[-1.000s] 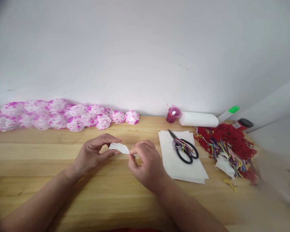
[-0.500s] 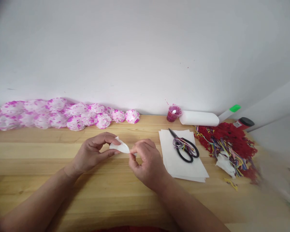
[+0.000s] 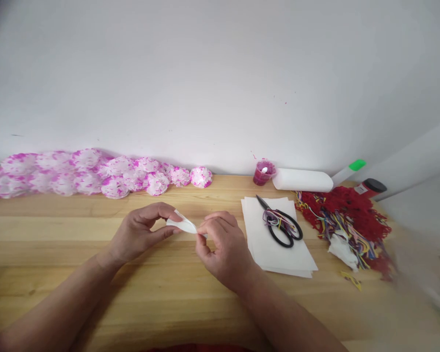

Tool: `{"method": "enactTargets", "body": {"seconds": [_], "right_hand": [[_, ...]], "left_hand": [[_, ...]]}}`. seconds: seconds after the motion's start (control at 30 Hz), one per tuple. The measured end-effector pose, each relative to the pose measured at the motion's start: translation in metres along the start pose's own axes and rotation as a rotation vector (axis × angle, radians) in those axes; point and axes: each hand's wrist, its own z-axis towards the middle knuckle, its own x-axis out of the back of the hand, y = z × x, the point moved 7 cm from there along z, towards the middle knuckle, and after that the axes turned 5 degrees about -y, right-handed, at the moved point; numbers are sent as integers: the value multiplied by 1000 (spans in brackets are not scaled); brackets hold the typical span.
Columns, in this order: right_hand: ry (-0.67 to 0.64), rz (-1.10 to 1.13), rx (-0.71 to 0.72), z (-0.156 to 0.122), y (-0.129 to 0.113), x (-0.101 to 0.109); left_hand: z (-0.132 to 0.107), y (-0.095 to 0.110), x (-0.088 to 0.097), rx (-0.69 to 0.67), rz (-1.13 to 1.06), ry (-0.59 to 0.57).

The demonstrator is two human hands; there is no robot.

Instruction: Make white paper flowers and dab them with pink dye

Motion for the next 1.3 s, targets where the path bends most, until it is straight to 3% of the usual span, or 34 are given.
{"method": "enactTargets", "body": {"seconds": [1.07,1.3], "right_hand": [[8,-27,13,0,0,0],[-3,-11,5,-1,0,0]], "left_hand": [[0,3,7,-49,62,77],[-1,0,6,8,63,72]]}}
